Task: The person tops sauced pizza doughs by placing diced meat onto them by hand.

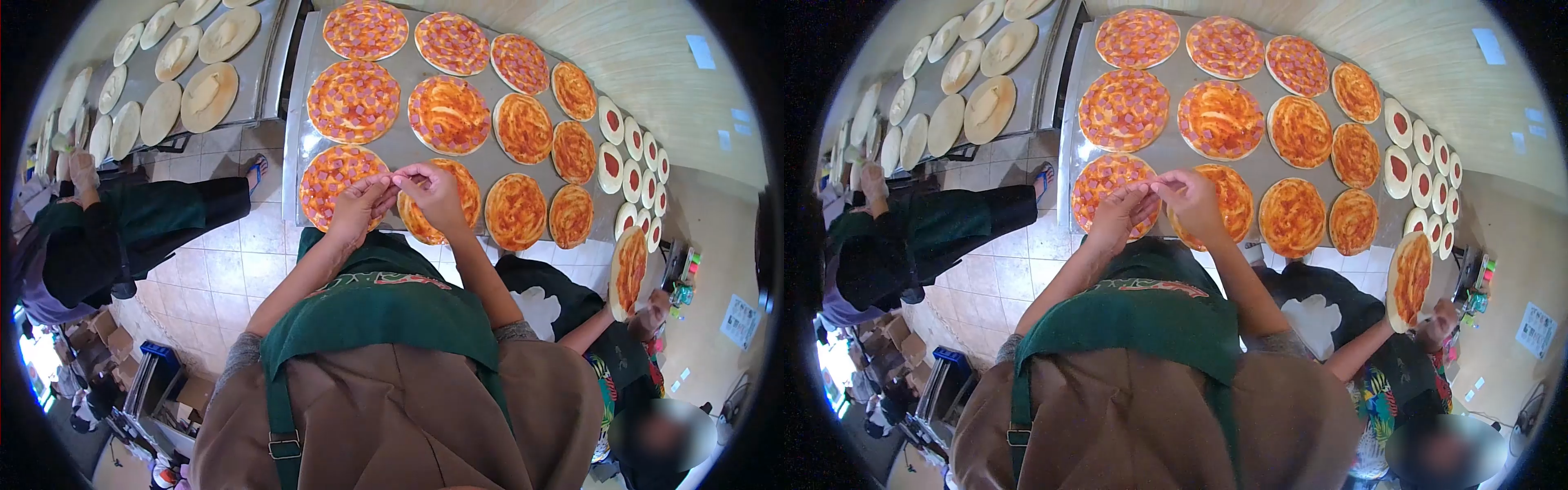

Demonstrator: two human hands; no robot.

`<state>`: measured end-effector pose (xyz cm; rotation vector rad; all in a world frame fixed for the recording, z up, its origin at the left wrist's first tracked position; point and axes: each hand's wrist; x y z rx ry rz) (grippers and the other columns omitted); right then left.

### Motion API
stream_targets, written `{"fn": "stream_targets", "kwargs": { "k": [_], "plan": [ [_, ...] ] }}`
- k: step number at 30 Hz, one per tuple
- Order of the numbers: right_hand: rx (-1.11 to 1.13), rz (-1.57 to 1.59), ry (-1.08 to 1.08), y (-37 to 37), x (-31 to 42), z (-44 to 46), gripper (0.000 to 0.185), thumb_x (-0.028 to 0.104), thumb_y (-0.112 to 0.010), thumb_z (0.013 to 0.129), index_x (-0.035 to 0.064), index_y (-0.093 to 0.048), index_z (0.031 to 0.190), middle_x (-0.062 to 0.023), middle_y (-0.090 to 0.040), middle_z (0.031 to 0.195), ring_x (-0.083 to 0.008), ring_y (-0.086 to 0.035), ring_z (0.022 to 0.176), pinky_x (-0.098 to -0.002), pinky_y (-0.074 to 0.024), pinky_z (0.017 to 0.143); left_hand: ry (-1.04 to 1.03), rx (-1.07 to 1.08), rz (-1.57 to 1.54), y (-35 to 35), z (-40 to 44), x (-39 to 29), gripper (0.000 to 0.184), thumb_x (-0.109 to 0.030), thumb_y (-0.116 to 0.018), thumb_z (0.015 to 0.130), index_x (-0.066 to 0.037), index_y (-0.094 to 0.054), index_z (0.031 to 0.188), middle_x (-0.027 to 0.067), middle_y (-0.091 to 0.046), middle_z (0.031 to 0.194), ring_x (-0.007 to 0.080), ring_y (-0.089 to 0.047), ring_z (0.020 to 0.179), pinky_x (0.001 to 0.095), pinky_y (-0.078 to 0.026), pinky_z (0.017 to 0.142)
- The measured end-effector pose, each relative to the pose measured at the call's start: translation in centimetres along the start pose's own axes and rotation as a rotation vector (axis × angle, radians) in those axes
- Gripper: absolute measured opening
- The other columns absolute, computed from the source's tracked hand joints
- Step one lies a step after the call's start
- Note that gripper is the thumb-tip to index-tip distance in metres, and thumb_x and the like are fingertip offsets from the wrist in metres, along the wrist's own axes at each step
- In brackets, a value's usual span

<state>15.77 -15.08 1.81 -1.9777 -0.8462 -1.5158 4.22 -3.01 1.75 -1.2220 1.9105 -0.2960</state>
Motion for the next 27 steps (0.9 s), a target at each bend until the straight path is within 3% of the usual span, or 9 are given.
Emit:
{"fn": "stream_targets", "kwargs": {
  "k": [4,6,8,10,20,23,27],
  "plan": [
    [-0.099,0.055,-0.052,3.3,-0.8,1.9,0.017,0.013,-0.066,0.085,-0.0016,-0.067,0.094,-0.0062,-0.068,0.085,-0.0102,-0.062,0.078,-0.0269,-0.0490,0.072,0.014,-0.021,-0.032,0.3,-0.1,0.0,0.025,-0.018,-0.051,0.096,0.000,-0.056,0.114,0.0115,-0.060,0.117,0.0208,-0.057,0.114,0.0319,-0.047,0.098],
    [-0.216,-0.234,0.098,7.3,-4.0,4.8,0.015,0.012,-0.065,0.084,-0.0011,-0.068,0.092,-0.0073,-0.069,0.083,-0.0115,-0.063,0.076,-0.0270,-0.0492,0.071,0.025,-0.050,-0.033,0.5,-0.4,-0.3,0.027,-0.019,-0.051,0.096,0.000,-0.054,0.116,0.0128,-0.058,0.120,0.0220,-0.055,0.116,0.0334,-0.044,0.101],
    [-0.304,-0.489,-0.004,10.5,-5.9,7.1,0.013,0.009,-0.065,0.082,-0.0005,-0.069,0.090,-0.0092,-0.070,0.081,-0.0146,-0.065,0.075,-0.0269,-0.0500,0.070,0.036,-0.069,-0.042,0.9,-0.7,-0.5,0.028,-0.018,-0.052,0.096,0.000,-0.055,0.116,0.0128,-0.059,0.119,0.0217,-0.057,0.114,0.0323,-0.045,0.098],
    [-0.300,-0.591,-0.030,11.4,-5.8,8.6,0.012,0.008,-0.066,0.081,-0.0004,-0.069,0.089,-0.0109,-0.070,0.082,-0.0163,-0.066,0.075,-0.0277,-0.0507,0.069,0.040,-0.082,-0.064,1.3,-0.9,-0.6,0.026,-0.017,-0.053,0.096,0.000,-0.057,0.114,0.0115,-0.062,0.115,0.0200,-0.061,0.108,0.0287,-0.050,0.092],
    [-0.235,-0.948,-0.054,13.0,-7.5,11.3,0.008,0.010,-0.069,0.077,0.0038,-0.071,0.082,-0.0108,-0.070,0.082,-0.0219,-0.067,0.073,-0.0328,-0.0513,0.068,0.013,-0.093,-0.088,2.9,-1.5,-0.6,0.034,-0.019,-0.052,0.096,0.004,-0.052,0.121,0.0146,-0.059,0.121,0.0233,-0.059,0.111,0.0315,-0.049,0.096],
    [-0.229,-0.979,-0.142,12.1,-4.4,10.7,0.010,0.013,-0.068,0.077,0.0052,-0.071,0.083,-0.0114,-0.069,0.080,-0.0222,-0.066,0.073,-0.0334,-0.0505,0.068,0.006,-0.093,-0.086,2.9,-1.5,-0.9,0.034,-0.019,-0.052,0.096,0.003,-0.051,0.122,0.0148,-0.058,0.122,0.0232,-0.059,0.113,0.0315,-0.048,0.096],
    [-0.278,-0.733,-0.008,15.5,-7.4,11.3,0.015,0.013,-0.066,0.082,-0.0020,-0.069,0.083,-0.0090,-0.069,0.081,-0.0153,-0.065,0.067,-0.0271,-0.0501,0.062,0.004,-0.096,-0.092,3.4,-1.3,-0.7,0.034,-0.020,-0.053,0.096,0.003,-0.051,0.121,0.0140,-0.059,0.121,0.0225,-0.058,0.113,0.0311,-0.048,0.097]
  ]
}}
Point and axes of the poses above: each hand's wrist, its own z-axis towards the middle knuckle, its own y-axis out of the back of the hand, x = y × z
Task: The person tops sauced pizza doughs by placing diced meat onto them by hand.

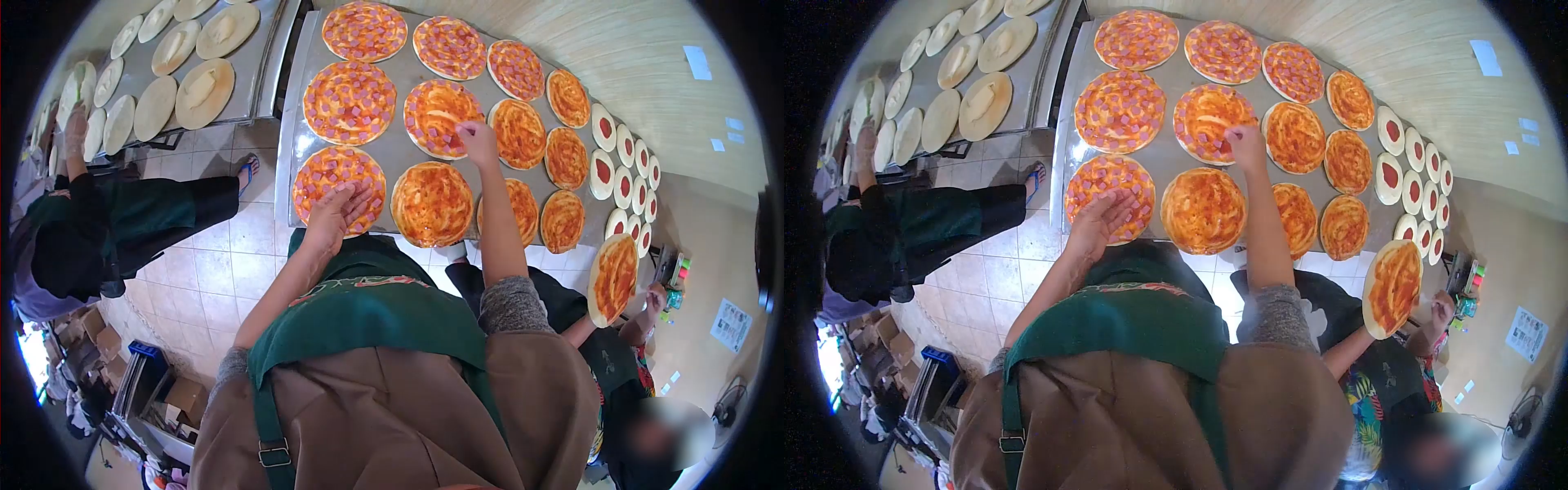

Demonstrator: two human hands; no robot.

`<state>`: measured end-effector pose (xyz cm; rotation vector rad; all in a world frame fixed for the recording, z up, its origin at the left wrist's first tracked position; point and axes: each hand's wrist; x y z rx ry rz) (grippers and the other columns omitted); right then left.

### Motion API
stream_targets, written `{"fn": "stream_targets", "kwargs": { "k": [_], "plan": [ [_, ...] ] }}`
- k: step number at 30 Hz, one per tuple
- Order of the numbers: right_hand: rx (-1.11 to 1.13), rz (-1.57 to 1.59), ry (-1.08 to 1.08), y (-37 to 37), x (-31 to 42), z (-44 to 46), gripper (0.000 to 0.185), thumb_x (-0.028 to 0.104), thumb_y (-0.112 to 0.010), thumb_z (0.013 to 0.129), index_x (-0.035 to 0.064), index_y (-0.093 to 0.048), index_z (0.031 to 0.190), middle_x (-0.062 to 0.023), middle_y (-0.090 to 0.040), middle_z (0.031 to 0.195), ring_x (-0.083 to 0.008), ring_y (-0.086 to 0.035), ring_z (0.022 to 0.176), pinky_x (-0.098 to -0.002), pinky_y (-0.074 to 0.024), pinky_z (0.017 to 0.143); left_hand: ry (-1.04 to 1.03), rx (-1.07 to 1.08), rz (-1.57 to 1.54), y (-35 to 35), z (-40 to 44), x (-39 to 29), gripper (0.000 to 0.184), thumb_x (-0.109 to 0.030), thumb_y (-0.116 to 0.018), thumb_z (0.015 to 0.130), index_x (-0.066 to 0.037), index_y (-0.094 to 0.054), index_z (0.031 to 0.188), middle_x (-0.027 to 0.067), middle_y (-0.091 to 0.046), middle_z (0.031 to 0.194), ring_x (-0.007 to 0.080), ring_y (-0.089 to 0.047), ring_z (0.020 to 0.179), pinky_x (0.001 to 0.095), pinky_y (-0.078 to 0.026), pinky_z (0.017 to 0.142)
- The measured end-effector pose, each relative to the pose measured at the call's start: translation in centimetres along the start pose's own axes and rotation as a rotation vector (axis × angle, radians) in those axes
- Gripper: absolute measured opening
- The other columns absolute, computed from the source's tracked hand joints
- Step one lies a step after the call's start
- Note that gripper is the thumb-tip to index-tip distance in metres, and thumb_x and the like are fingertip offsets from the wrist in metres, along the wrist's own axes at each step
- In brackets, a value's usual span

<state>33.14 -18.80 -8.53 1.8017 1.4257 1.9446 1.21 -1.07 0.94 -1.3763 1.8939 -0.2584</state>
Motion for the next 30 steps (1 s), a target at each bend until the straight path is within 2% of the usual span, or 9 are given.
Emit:
{"fn": "stream_targets", "kwargs": {
  "k": [2,8,14,17,20,23,25,27,30],
  "plan": [
    [0.019,-0.060,0.033,0.8,-1.1,0.3,0.015,0.013,-0.066,0.084,-0.0023,-0.069,0.084,-0.0087,-0.069,0.081,-0.0151,-0.065,0.067,-0.0262,-0.0503,0.063,0.002,-0.004,-0.002,0.1,0.2,0.2,0.034,-0.020,-0.053,0.096,0.002,-0.052,0.121,0.0134,-0.059,0.121,0.0221,-0.059,0.112,0.0308,-0.048,0.096],
    [0.047,-0.199,0.026,1.2,-1.5,0.2,0.014,0.016,-0.065,0.078,0.0090,-0.073,0.087,-0.0121,-0.068,0.079,-0.0268,-0.065,0.078,-0.0366,-0.0506,0.071,0.017,-0.021,-0.002,-0.7,0.3,0.5,0.032,-0.018,-0.052,0.096,0.002,-0.052,0.121,0.0121,-0.060,0.119,0.0222,-0.060,0.110,0.0309,-0.048,0.095],
    [0.085,-0.489,0.152,1.3,-0.2,1.0,0.006,0.012,-0.067,0.077,0.0074,-0.069,0.079,-0.0116,-0.067,0.079,-0.0283,-0.064,0.076,-0.0393,-0.0489,0.067,-0.003,-0.017,0.009,-1.4,0.0,0.7,0.031,-0.017,-0.053,0.095,0.001,-0.053,0.120,0.0123,-0.060,0.117,0.0224,-0.060,0.110,0.0306,-0.050,0.093],
    [0.062,-0.551,0.094,1.8,1.5,0.8,0.006,0.010,-0.065,0.075,0.0070,-0.067,0.080,-0.0107,-0.067,0.079,-0.0292,-0.063,0.075,-0.0408,-0.0484,0.066,0.008,-0.029,0.017,-1.8,0.1,0.7,0.030,-0.017,-0.054,0.095,0.001,-0.054,0.118,0.0121,-0.061,0.115,0.0216,-0.061,0.108,0.0299,-0.051,0.091],
    [-0.053,-0.523,0.097,2.1,4.6,-0.4,0.010,0.011,-0.067,0.077,0.0059,-0.068,0.086,-0.0110,-0.068,0.081,-0.0257,-0.065,0.074,-0.0360,-0.0499,0.067,0.015,-0.048,0.026,-2.4,0.0,0.8,0.028,-0.018,-0.057,0.094,0.000,-0.057,0.115,0.0103,-0.063,0.111,0.0193,-0.062,0.103,0.0291,-0.052,0.089],
    [0.023,-0.004,0.207,0.3,7.4,-3.6,0.010,0.014,-0.067,0.079,0.0068,-0.070,0.085,-0.0109,-0.068,0.081,-0.0216,-0.066,0.073,-0.0343,-0.0504,0.066,0.029,-0.047,0.083,-2.6,0.4,1.1,0.027,-0.020,-0.059,0.092,-0.002,-0.058,0.112,0.0079,-0.064,0.107,0.0169,-0.063,0.097,0.0290,-0.052,0.088],
    [0.385,0.252,0.174,-0.6,11.1,-6.5,0.016,0.015,-0.067,0.083,0.0019,-0.069,0.091,-0.0083,-0.069,0.082,-0.0139,-0.065,0.075,-0.0282,-0.0502,0.070,0.054,-0.020,0.124,-2.8,1.0,1.6,0.026,-0.021,-0.060,0.092,-0.004,-0.058,0.112,0.0063,-0.063,0.107,0.0164,-0.062,0.096,0.0298,-0.051,0.088],
    [0.569,0.555,0.126,-1.1,14.1,-9.3,0.018,0.014,-0.067,0.086,-0.0009,-0.067,0.095,-0.0055,-0.069,0.085,-0.0103,-0.063,0.078,-0.0252,-0.0503,0.072,0.047,0.000,0.146,-2.9,1.4,2.0,0.026,-0.022,-0.062,0.091,-0.003,-0.059,0.109,0.0053,-0.064,0.102,0.0137,-0.063,0.093,0.0275,-0.053,0.085],
    [0.599,0.651,0.024,-2.1,13.4,-10.3,0.018,0.013,-0.068,0.086,-0.0016,-0.067,0.096,-0.0061,-0.069,0.085,-0.0109,-0.064,0.079,-0.0243,-0.0504,0.072,0.055,0.007,0.159,-3.2,1.9,2.4,0.027,-0.023,-0.064,0.090,-0.003,-0.060,0.108,0.0050,-0.065,0.098,0.0127,-0.063,0.090,0.0261,-0.054,0.083]
  ]
}}
Point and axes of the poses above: each hand's wrist, its own z-axis towards the middle knuckle, its own y-axis out of the back of the hand, x = y × z
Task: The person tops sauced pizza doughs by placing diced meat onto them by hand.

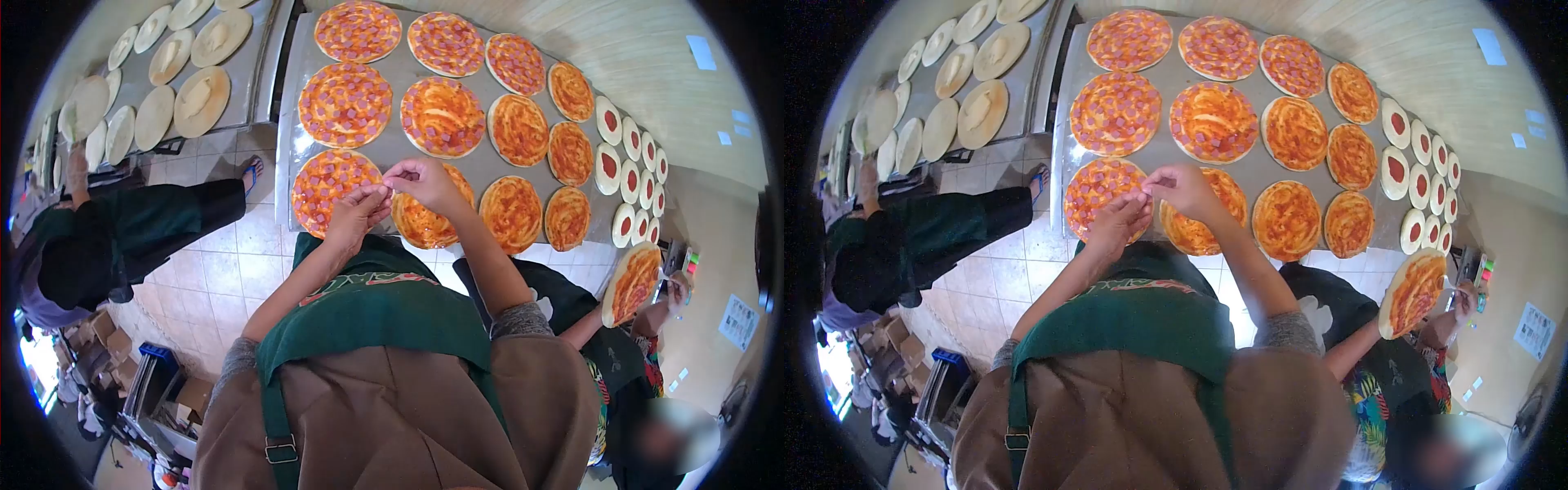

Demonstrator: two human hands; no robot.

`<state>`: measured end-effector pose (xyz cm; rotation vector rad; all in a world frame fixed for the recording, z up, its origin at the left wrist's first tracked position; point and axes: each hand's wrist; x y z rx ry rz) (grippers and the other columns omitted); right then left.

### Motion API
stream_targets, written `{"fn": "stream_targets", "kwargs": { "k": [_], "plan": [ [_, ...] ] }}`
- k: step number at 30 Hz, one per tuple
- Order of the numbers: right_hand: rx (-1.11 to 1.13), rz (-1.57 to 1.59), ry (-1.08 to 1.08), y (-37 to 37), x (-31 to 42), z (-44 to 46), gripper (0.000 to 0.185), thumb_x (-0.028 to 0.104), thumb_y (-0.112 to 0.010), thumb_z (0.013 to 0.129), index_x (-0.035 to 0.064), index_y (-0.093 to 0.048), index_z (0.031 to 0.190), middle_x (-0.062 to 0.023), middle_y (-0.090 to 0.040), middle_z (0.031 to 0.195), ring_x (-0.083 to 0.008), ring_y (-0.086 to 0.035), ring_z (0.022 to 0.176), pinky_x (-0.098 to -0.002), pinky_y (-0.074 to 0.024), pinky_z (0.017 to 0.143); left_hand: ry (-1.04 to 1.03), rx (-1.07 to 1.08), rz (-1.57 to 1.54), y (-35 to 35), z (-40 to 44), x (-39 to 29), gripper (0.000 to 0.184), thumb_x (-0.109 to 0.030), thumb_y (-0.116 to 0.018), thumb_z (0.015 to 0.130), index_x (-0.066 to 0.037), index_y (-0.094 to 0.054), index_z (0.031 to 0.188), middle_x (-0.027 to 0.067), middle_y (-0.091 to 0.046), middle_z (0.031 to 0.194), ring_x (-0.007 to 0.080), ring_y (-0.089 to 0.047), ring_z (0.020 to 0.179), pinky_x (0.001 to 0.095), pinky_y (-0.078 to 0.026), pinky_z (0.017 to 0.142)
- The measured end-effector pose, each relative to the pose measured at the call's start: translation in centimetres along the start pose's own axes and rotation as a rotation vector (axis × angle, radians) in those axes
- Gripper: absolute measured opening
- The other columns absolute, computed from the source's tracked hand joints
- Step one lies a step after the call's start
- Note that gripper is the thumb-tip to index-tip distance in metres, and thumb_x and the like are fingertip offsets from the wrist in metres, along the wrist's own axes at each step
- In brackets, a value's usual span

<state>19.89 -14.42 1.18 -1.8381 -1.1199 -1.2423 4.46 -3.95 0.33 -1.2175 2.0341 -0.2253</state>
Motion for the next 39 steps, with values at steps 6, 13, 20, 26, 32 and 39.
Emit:
{"fn": "stream_targets", "kwargs": {
  "k": [6,13,20,26,32,39],
  "plan": [
    [-0.388,-0.005,0.063,8.0,-2.7,1.1,0.016,0.005,-0.067,0.081,-0.0029,-0.067,0.094,-0.0086,-0.069,0.085,-0.0130,-0.065,0.077,-0.0267,-0.0517,0.071,0.045,-0.026,-0.121,0.0,0.1,-0.3,0.029,-0.025,-0.053,0.096,0.000,-0.056,0.112,0.0091,-0.064,0.102,0.0157,-0.063,0.093,0.0285,-0.053,0.086],
    [-0.752,-0.452,-0.043,17.6,-8.6,4.5,0.016,0.004,-0.066,0.079,-0.0022,-0.067,0.094,-0.0103,-0.071,0.086,-0.0152,-0.067,0.071,-0.0263,-0.0510,0.067,0.064,-0.034,-0.161,0.3,-0.2,-0.8,0.032,-0.025,-0.042,0.099,0.001,-0.053,0.115,0.0116,-0.062,0.107,0.0183,-0.061,0.100,0.0304,-0.051,0.089],
    [-0.871,-0.800,-0.181,16.3,-7.0,5.2,0.010,0.010,-0.065,0.082,0.0044,-0.067,0.090,-0.0070,-0.070,0.082,-0.0192,-0.068,0.068,-0.0328,-0.0515,0.063,0.038,0.022,-0.163,0.8,-0.1,-0.9,0.048,-0.038,-0.034,0.100,0.002,-0.047,0.123,0.0164,-0.058,0.118,0.0226,-0.057,0.110,0.0322,-0.048,0.094],
    [-0.800,-0.708,0.096,12.2,-5.2,4.8,0.013,0.016,-0.067,0.082,0.0055,-0.066,0.089,-0.0081,-0.065,0.080,-0.0196,-0.065,0.074,-0.0329,-0.0502,0.065,-0.004,0.117,-0.279,-0.1,-0.6,-2.2,0.066,-0.049,-0.024,0.099,0.004,-0.029,0.138,0.0222,-0.045,0.135,0.0288,-0.046,0.126,0.0377,-0.036,0.107],
    [-0.159,-0.451,0.159,-1.1,1.7,-0.2,0.013,0.016,-0.069,0.080,0.0046,-0.067,0.086,-0.0057,-0.064,0.080,-0.0165,-0.060,0.074,-0.0298,-0.0459,0.066,-0.050,0.081,-0.271,-1.1,0.0,-2.4,0.072,-0.055,-0.022,0.098,0.002,-0.024,0.142,0.0219,-0.045,0.133,0.0279,-0.047,0.123,0.0377,-0.038,0.104],
    [-0.256,-0.732,0.309,-3.3,2.2,-0.8,0.015,0.017,-0.070,0.074,0.0064,-0.068,0.085,-0.0080,-0.060,0.074,-0.0246,-0.058,0.073,-0.0361,-0.0465,0.068,-0.066,0.091,-0.162,-1.6,-0.2,-2.4,0.077,-0.059,-0.021,0.096,0.002,-0.018,0.143,0.0205,-0.047,0.131,0.0279,-0.051,0.118,0.0383,-0.040,0.100]
  ]
}}
Point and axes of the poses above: each hand's wrist, its own z-axis towards the middle knuckle, its own y-axis out of the back of the hand, x = y × z
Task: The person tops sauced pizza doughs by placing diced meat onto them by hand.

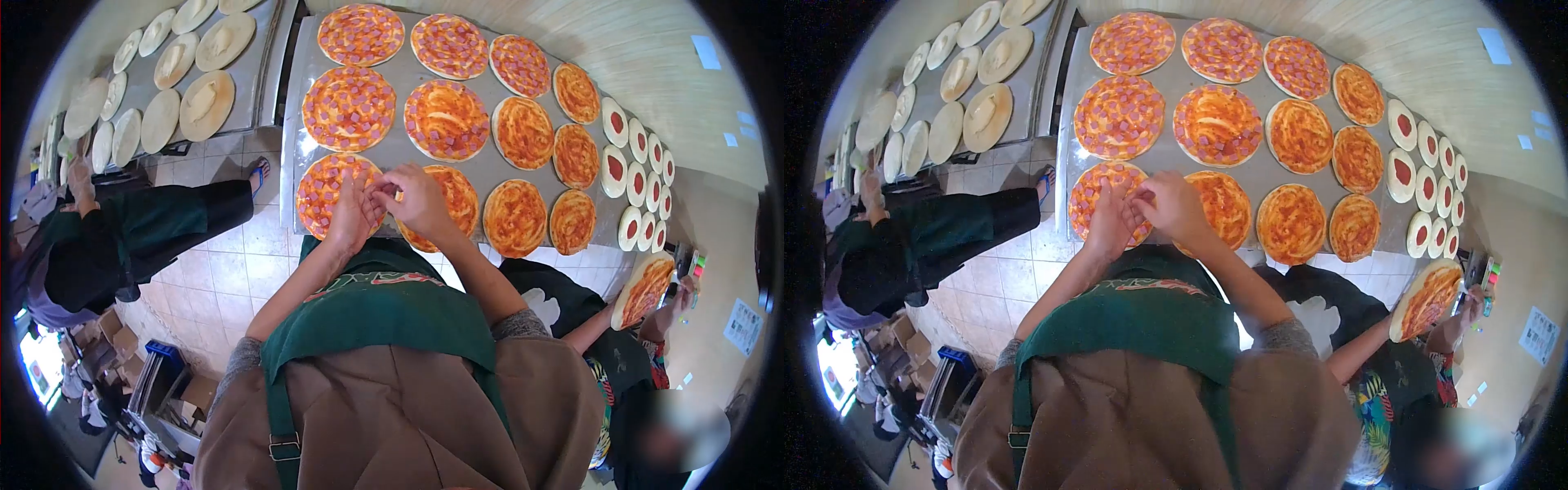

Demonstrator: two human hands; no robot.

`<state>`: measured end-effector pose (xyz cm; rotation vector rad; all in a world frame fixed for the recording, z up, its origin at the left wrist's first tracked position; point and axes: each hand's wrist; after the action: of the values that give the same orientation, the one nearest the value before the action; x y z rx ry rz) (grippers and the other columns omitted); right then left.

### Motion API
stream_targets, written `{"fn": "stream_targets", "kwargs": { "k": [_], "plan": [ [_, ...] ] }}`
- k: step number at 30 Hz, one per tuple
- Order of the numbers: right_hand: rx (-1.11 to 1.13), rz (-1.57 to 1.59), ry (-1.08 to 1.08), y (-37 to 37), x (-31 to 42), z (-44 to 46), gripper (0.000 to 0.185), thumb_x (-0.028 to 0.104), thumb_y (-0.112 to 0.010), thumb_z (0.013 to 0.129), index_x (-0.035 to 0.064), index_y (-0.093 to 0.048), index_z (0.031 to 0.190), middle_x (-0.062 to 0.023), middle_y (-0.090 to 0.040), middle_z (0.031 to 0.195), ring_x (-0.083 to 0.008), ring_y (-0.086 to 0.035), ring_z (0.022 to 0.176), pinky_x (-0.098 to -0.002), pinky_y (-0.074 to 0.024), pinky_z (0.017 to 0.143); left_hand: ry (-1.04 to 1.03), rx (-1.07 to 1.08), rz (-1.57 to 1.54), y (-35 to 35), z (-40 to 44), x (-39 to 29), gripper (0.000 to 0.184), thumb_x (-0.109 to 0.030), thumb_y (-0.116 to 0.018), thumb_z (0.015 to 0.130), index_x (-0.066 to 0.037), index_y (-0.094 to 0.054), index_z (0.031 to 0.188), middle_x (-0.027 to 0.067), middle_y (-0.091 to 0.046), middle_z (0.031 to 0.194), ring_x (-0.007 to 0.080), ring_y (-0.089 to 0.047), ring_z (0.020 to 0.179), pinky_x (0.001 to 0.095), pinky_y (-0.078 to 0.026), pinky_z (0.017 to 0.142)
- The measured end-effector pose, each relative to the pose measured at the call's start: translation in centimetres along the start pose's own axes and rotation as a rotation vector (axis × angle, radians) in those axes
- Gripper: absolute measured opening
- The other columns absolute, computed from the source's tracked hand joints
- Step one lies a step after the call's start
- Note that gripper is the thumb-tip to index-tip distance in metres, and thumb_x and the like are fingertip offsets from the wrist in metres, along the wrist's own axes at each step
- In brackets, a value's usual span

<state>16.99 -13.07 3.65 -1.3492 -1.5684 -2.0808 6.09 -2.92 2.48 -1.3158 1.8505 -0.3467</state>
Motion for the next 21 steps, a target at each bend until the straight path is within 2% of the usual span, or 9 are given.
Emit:
{"fn": "stream_targets", "kwargs": {
  "k": [2,5,7,9,11,13,14,17,21],
  "plan": [
    [0.028,0.015,-0.015,0.1,0.0,-0.3,0.015,0.016,-0.070,0.077,0.0047,-0.068,0.086,-0.0068,-0.062,0.075,-0.0207,-0.060,0.073,-0.0335,-0.0474,0.068,0.013,0.028,0.015,0.0,-0.1,0.1,0.078,-0.060,-0.020,0.096,0.002,-0.019,0.143,0.0210,-0.047,0.132,0.0285,-0.049,0.120,0.0386,-0.039,0.101],
    [0.053,0.504,-0.244,0.8,-2.7,-0.3,0.016,0.015,-0.069,0.081,0.0016,-0.068,0.089,-0.0044,-0.065,0.078,-0.0138,-0.061,0.073,-0.0285,-0.0483,0.068,0.029,0.050,0.019,-0.1,-0.1,0.2,0.077,-0.059,-0.020,0.096,0.003,-0.023,0.141,0.0219,-0.045,0.134,0.0293,-0.047,0.124,0.0384,-0.038,0.104],
    [-0.114,0.467,-0.243,3.1,-6.5,1.1,0.016,0.015,-0.068,0.084,-0.0006,-0.068,0.089,-0.0036,-0.067,0.080,-0.0092,-0.061,0.073,-0.0252,-0.0486,0.067,0.050,0.033,-0.004,0.1,-0.1,0.2,0.075,-0.058,-0.021,0.097,0.003,-0.027,0.139,0.0223,-0.044,0.135,0.0296,-0.045,0.127,0.0381,-0.036,0.106],
    [-0.298,0.475,-0.374,4.8,-12.8,2.5,0.017,0.015,-0.068,0.084,0.0000,-0.069,0.091,-0.0033,-0.066,0.079,-0.0095,-0.061,0.071,-0.0263,-0.0493,0.066,0.055,0.027,-0.043,0.5,-0.4,0.2,0.071,-0.056,-0.022,0.098,0.004,-0.032,0.135,0.0221,-0.048,0.132,0.0288,-0.048,0.124,0.0370,-0.039,0.105],
    [-0.369,0.270,-0.500,6.7,-18.9,3.7,0.017,0.015,-0.068,0.083,0.0002,-0.070,0.090,-0.0054,-0.067,0.075,-0.0100,-0.062,0.066,-0.0264,-0.0499,0.062,0.052,0.011,-0.056,0.9,-0.6,0.3,0.069,-0.054,-0.023,0.098,0.005,-0.035,0.133,0.0221,-0.050,0.130,0.0283,-0.050,0.122,0.0363,-0.041,0.103],
    [-0.359,0.074,-0.481,7.8,-22.9,4.4,0.016,0.016,-0.068,0.080,0.0012,-0.071,0.086,-0.0091,-0.068,0.074,-0.0171,-0.065,0.067,-0.0308,-0.0504,0.064,0.045,-0.014,-0.044,1.5,-0.8,0.5,0.067,-0.052,-0.024,0.099,0.005,-0.036,0.132,0.0221,-0.051,0.129,0.0280,-0.050,0.122,0.0362,-0.041,0.103],
    [-0.352,-0.022,-0.469,8.1,-23.9,4.7,0.016,0.016,-0.068,0.079,0.0018,-0.071,0.084,-0.0110,-0.069,0.073,-0.0207,-0.066,0.068,-0.0330,-0.0506,0.064,0.046,-0.018,-0.052,1.8,-0.8,0.6,0.067,-0.052,-0.024,0.099,0.005,-0.036,0.132,0.0221,-0.050,0.129,0.0280,-0.051,0.121,0.0360,-0.042,0.102],
    [-0.337,-0.245,-0.426,8.4,-24.2,5.5,0.015,0.017,-0.068,0.078,0.0020,-0.071,0.082,-0.0125,-0.069,0.074,-0.0230,-0.067,0.069,-0.0358,-0.0508,0.064,0.046,-0.024,-0.069,2.5,-0.9,0.9,0.066,-0.051,-0.025,0.099,0.005,-0.036,0.132,0.0220,-0.050,0.130,0.0278,-0.051,0.121,0.0355,-0.042,0.102],
    [-0.304,-0.221,-0.511,8.1,-24.3,6.5,0.013,0.016,-0.067,0.079,0.0044,-0.071,0.083,-0.0100,-0.069,0.074,-0.0210,-0.068,0.069,-0.0348,-0.0514,0.064,0.022,-0.019,-0.061,2.9,-1.2,1.1,0.065,-0.051,-0.025,0.099,0.005,-0.037,0.130,0.0220,-0.050,0.130,0.0278,-0.052,0.120,0.0353,-0.042,0.102]
  ]
}}
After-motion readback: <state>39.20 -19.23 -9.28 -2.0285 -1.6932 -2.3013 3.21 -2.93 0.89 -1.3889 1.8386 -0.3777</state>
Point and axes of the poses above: each hand's wrist, its own z-axis towards the middle knuckle, its own y-axis out of the back of the hand, x = y × z
